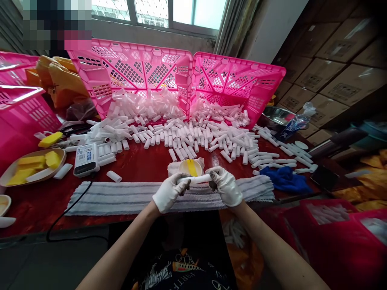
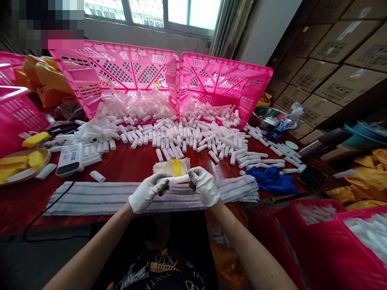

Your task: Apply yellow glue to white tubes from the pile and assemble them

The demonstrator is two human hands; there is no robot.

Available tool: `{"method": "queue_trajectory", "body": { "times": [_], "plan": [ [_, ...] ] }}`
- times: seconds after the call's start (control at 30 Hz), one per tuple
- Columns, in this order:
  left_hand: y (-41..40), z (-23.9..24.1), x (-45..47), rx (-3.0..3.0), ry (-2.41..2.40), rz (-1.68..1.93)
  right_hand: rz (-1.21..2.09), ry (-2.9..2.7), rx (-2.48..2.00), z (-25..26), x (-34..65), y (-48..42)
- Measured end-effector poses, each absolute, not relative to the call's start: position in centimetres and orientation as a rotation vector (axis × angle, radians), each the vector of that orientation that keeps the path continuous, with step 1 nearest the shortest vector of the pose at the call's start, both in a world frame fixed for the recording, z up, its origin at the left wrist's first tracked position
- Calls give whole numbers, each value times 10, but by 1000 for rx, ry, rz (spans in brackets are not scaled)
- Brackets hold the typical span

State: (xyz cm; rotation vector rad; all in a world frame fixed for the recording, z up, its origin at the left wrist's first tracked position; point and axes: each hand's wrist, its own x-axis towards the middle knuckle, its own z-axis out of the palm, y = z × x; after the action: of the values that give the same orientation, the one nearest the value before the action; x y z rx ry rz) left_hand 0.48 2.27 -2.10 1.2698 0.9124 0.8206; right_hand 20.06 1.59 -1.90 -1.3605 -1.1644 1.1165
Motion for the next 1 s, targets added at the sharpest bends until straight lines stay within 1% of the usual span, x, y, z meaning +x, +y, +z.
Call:
{"method": "queue_trajectory", "body": {
  "times": [0.07,0.13,0.3,0.43,0.57,0.6,0.73,0.77,0.9,1.0],
  "plan": [
    [19,-17,9,1346,950,772,1041,-1245,-1463,-15,200,12],
    [16,-16,14,1374,994,751,879,-1387,-1539,-12,200,5],
    [3,-22,39,1213,1135,670,166,-1942,-1483,-15,198,-15],
    [-11,-25,62,1293,1315,855,-74,-1954,-1514,-21,197,-22],
    [-20,-29,72,1426,1403,1047,-43,-1819,-1645,-23,201,-33],
    [-22,-31,73,1423,1377,1029,-51,-1807,-1650,-23,203,-37],
    [-26,-37,78,1294,1259,772,-217,-1946,-1531,-24,208,-48],
    [-27,-38,80,1292,1263,759,-211,-1941,-1542,-25,208,-50],
    [-32,-34,89,1492,1303,910,46,-1680,-1752,-23,208,-50],
    [-24,-27,78,1739,1127,861,219,-1698,-1799,-16,231,-54]
  ]
}}
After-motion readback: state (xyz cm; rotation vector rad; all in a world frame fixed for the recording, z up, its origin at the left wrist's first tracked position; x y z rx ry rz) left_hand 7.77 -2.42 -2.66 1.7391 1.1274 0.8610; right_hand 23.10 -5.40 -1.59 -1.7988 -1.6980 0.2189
